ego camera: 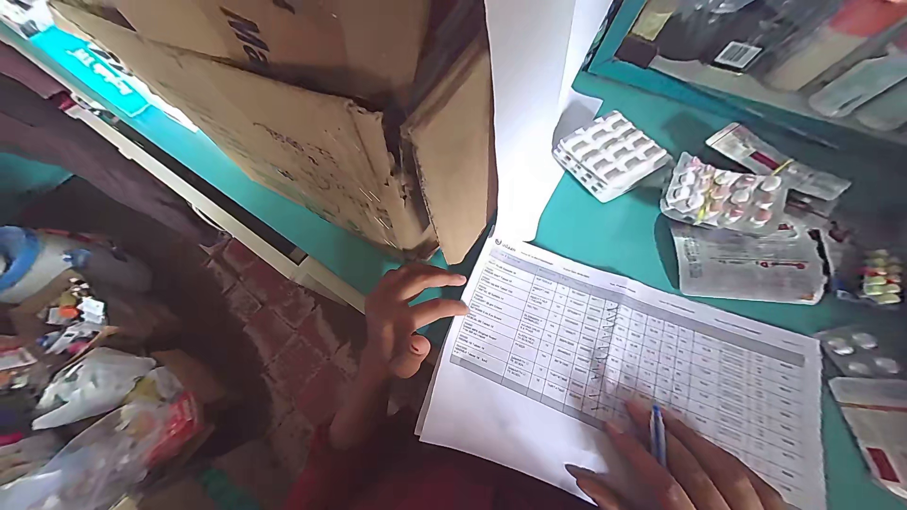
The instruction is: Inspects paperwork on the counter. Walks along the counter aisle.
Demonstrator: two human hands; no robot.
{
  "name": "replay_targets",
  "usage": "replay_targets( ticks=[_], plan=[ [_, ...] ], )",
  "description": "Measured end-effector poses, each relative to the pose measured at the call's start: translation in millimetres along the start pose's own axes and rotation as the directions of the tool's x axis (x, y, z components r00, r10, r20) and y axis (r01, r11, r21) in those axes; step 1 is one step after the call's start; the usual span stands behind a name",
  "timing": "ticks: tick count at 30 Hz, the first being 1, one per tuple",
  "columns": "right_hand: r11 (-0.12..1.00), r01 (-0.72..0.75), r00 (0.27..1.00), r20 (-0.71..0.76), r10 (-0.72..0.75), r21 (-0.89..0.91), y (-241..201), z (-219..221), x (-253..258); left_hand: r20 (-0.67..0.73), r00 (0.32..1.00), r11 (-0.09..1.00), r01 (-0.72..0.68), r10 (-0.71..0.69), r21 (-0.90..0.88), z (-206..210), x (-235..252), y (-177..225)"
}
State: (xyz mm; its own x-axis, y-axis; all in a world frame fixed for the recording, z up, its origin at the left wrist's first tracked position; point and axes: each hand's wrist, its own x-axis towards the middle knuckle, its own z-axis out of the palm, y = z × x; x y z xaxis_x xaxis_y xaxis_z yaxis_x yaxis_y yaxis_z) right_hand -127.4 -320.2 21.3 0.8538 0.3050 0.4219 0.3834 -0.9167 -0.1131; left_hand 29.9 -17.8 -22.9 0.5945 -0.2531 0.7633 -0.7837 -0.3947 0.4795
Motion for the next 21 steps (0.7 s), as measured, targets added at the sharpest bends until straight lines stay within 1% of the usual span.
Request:
replay_targets(
  ticks=[6, 17, 21],
  plan=[
    [1.000, -0.002, 1.000, 0.002, 0.002, -0.004, 0.1, 0.7, -1.7, 0.023, 1.000, 1.000, 0.015, -0.015, 0.021, 2.6, -4.5, -5.7],
    [1.000, -0.006, 1.000, -0.003, 0.006, -0.006, -1.0, 0.4, -0.8, 0.031, 0.996, 0.996, 0.079, -0.080, 0.039, 3.1, -2.6, 0.0],
    [1.000, -0.006, 1.000, -0.006, 0.006, -0.009, -1.3, 0.9, -1.3, 0.031, 0.996, 0.995, 0.078, -0.080, 0.054, 4.3, -4.6, -1.5]
  ],
)
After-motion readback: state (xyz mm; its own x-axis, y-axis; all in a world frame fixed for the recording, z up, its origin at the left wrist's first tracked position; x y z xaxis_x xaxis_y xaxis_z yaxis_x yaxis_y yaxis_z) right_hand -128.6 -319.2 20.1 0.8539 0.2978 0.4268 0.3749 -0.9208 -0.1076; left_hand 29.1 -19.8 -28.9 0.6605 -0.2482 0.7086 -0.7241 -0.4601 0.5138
